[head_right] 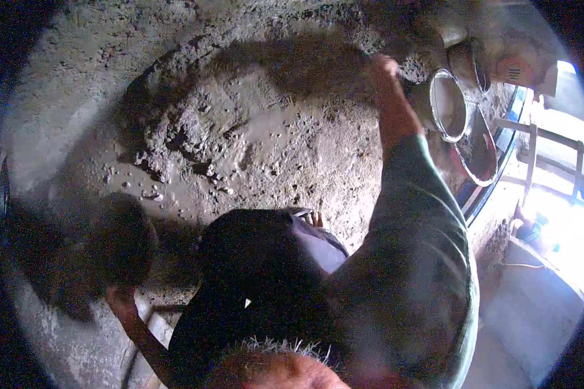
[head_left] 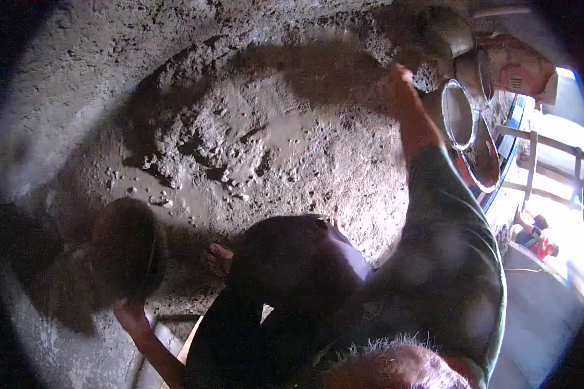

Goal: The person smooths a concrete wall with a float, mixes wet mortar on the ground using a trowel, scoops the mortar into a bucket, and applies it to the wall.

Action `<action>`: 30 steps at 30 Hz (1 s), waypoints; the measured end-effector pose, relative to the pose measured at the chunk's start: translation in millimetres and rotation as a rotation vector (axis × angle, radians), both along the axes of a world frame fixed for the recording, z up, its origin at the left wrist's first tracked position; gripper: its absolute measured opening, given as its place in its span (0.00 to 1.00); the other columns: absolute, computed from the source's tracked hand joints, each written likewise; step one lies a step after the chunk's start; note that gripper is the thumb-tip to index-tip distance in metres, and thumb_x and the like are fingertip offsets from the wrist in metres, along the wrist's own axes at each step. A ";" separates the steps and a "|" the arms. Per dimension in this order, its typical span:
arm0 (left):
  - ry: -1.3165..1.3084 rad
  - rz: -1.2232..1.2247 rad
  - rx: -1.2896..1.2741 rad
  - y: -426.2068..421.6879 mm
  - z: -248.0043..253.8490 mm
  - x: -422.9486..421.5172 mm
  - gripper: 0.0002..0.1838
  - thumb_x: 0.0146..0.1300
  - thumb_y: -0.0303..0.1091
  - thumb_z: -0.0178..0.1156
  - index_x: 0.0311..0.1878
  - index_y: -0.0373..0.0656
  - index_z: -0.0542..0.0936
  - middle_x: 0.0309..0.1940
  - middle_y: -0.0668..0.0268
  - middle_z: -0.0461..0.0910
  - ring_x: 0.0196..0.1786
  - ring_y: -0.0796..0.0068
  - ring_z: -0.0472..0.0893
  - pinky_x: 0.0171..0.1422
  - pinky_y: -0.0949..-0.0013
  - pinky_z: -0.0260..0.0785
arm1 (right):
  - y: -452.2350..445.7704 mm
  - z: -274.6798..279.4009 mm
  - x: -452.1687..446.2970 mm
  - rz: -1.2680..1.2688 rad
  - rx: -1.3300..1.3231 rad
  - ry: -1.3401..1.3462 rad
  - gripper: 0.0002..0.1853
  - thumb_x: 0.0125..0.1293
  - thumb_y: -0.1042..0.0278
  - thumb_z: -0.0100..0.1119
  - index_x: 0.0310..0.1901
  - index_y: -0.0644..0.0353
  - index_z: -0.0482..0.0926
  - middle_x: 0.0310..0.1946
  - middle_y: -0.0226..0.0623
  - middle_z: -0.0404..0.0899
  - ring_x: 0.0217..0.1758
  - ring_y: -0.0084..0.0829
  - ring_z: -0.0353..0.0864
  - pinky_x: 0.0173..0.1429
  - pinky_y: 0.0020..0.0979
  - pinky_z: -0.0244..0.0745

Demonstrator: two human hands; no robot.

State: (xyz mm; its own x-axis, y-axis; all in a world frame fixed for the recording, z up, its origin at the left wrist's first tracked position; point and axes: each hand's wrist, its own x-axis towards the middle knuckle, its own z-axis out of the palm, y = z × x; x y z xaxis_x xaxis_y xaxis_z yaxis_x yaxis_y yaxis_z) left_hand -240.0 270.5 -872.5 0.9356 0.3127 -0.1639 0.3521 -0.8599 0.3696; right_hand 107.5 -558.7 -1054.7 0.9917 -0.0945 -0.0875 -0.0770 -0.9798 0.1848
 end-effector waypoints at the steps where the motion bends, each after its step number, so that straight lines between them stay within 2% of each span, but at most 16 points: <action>1: -0.089 0.328 -0.411 -4.1 9.5 -2.5 0.11 0.46 0.28 0.63 0.33 0.39 0.73 0.34 0.62 0.74 0.40 0.70 0.73 0.44 0.65 0.68 | -29.4 -8.7 9.1 -0.024 -0.157 0.098 0.20 0.53 0.52 0.57 0.39 0.61 0.75 0.33 0.36 0.77 0.34 0.35 0.77 0.34 0.35 0.73; 3: -0.198 0.676 -0.807 1.2 13.9 -21.2 0.13 0.43 0.23 0.64 0.33 0.38 0.73 0.35 0.62 0.74 0.41 0.71 0.72 0.44 0.66 0.68 | -52.8 -23.1 32.0 -0.075 -0.241 0.187 0.20 0.54 0.51 0.57 0.38 0.61 0.76 0.32 0.36 0.78 0.33 0.35 0.77 0.33 0.34 0.73; 6: -0.156 0.576 -0.548 38.6 15.0 -66.6 0.13 0.44 0.22 0.64 0.34 0.37 0.72 0.36 0.61 0.73 0.42 0.73 0.71 0.45 0.67 0.68 | -29.3 -62.7 72.1 -0.165 -0.011 0.070 0.19 0.53 0.53 0.56 0.39 0.62 0.75 0.30 0.36 0.77 0.31 0.36 0.77 0.32 0.34 0.72; 8: -0.109 0.169 0.030 47.8 12.4 -78.9 0.08 0.51 0.25 0.59 0.35 0.36 0.74 0.32 0.64 0.73 0.39 0.71 0.72 0.44 0.69 0.68 | 6.5 -82.9 83.0 -0.092 0.032 0.020 0.19 0.53 0.54 0.56 0.40 0.62 0.74 0.29 0.36 0.77 0.29 0.36 0.77 0.31 0.33 0.72; 9: -0.104 0.167 0.026 41.6 11.6 -74.1 0.08 0.51 0.25 0.59 0.35 0.36 0.74 0.32 0.64 0.73 0.39 0.71 0.72 0.44 0.69 0.68 | 23.9 -87.8 79.4 -0.035 0.046 -0.008 0.19 0.53 0.55 0.56 0.40 0.62 0.74 0.28 0.37 0.76 0.28 0.36 0.76 0.30 0.33 0.72; 10: -0.234 0.487 -0.370 30.7 11.1 -65.5 0.07 0.53 0.27 0.57 0.35 0.35 0.75 0.32 0.64 0.74 0.37 0.71 0.72 0.43 0.70 0.68 | 47.3 -87.0 71.1 0.025 0.066 -0.047 0.19 0.53 0.56 0.55 0.40 0.62 0.73 0.27 0.37 0.76 0.27 0.37 0.76 0.29 0.33 0.72; 12: -0.364 0.791 -0.769 52.0 5.7 -79.9 0.07 0.56 0.28 0.55 0.35 0.35 0.76 0.31 0.63 0.75 0.36 0.71 0.73 0.42 0.72 0.68 | 88.7 -70.2 45.3 0.127 0.118 -0.107 0.18 0.53 0.57 0.55 0.41 0.63 0.73 0.25 0.37 0.76 0.26 0.37 0.76 0.28 0.33 0.72; 14: -0.413 0.245 -0.222 124.8 -23.8 -134.4 0.21 0.44 0.31 0.68 0.42 0.35 0.74 0.39 0.61 0.74 0.42 0.69 0.71 0.48 0.67 0.67 | 117.2 -37.5 13.1 0.187 0.158 -0.187 0.18 0.53 0.58 0.55 0.41 0.63 0.72 0.24 0.37 0.75 0.24 0.38 0.76 0.27 0.32 0.72; 15: -0.422 0.233 -0.229 118.8 -24.0 -128.3 0.21 0.44 0.31 0.68 0.42 0.35 0.74 0.39 0.61 0.74 0.42 0.69 0.71 0.48 0.67 0.67 | 116.5 -22.9 2.9 0.181 0.160 -0.248 0.18 0.53 0.59 0.54 0.41 0.63 0.71 0.23 0.37 0.75 0.23 0.38 0.75 0.26 0.32 0.72; 17: -0.315 0.091 0.299 94.9 -11.3 -115.7 0.22 0.42 0.30 0.67 0.42 0.35 0.74 0.41 0.61 0.73 0.44 0.68 0.70 0.47 0.68 0.68 | 89.1 -14.7 -11.6 0.082 0.235 -0.315 0.15 0.53 0.60 0.54 0.38 0.61 0.72 0.21 0.35 0.74 0.21 0.36 0.74 0.25 0.33 0.70; 21: -0.297 0.227 0.050 78.3 -6.3 -82.4 0.19 0.45 0.31 0.65 0.41 0.35 0.74 0.40 0.60 0.74 0.42 0.67 0.71 0.46 0.67 0.68 | -66.5 -110.7 1.7 -0.548 0.746 -0.128 0.09 0.55 0.59 0.51 0.23 0.51 0.74 0.15 0.27 0.69 0.15 0.27 0.67 0.21 0.37 0.64; 25: -0.268 0.322 -0.102 74.8 -8.4 -63.0 0.16 0.47 0.32 0.63 0.40 0.36 0.75 0.39 0.59 0.75 0.41 0.66 0.73 0.45 0.67 0.68 | -43.5 -158.0 -53.7 -0.161 0.062 -0.239 0.08 0.53 0.64 0.49 0.29 0.59 0.73 0.24 0.40 0.74 0.25 0.39 0.73 0.30 0.38 0.70; 26: -0.260 0.323 -0.101 75.5 -8.1 -60.5 0.15 0.48 0.32 0.62 0.39 0.36 0.75 0.39 0.58 0.76 0.40 0.66 0.73 0.44 0.67 0.68 | -32.5 -163.4 -63.1 -0.095 0.074 -0.153 0.08 0.53 0.64 0.49 0.29 0.60 0.72 0.25 0.42 0.75 0.27 0.42 0.74 0.31 0.38 0.71; 27: -0.253 0.332 -0.110 76.6 -6.9 -58.8 0.15 0.49 0.32 0.61 0.39 0.36 0.75 0.38 0.58 0.76 0.40 0.65 0.73 0.44 0.67 0.68 | -13.5 -157.4 -71.9 -0.029 0.093 -0.068 0.09 0.53 0.65 0.48 0.30 0.61 0.72 0.26 0.44 0.76 0.28 0.44 0.76 0.32 0.38 0.72; 29: -0.228 0.321 -0.097 78.4 -6.0 -57.2 0.13 0.50 0.32 0.60 0.39 0.37 0.75 0.38 0.58 0.77 0.39 0.65 0.74 0.43 0.66 0.68 | 99.8 18.2 -87.9 -0.342 0.298 0.181 0.11 0.54 0.65 0.47 0.35 0.61 0.73 0.28 0.46 0.77 0.34 0.47 0.78 0.34 0.38 0.73; 30: -0.221 0.332 -0.116 78.3 -4.3 -59.5 0.13 0.51 0.33 0.60 0.38 0.37 0.75 0.38 0.57 0.77 0.38 0.65 0.74 0.43 0.66 0.68 | 74.4 6.8 -79.0 -0.341 0.304 0.169 0.11 0.54 0.65 0.47 0.35 0.61 0.73 0.28 0.46 0.77 0.34 0.47 0.78 0.34 0.38 0.73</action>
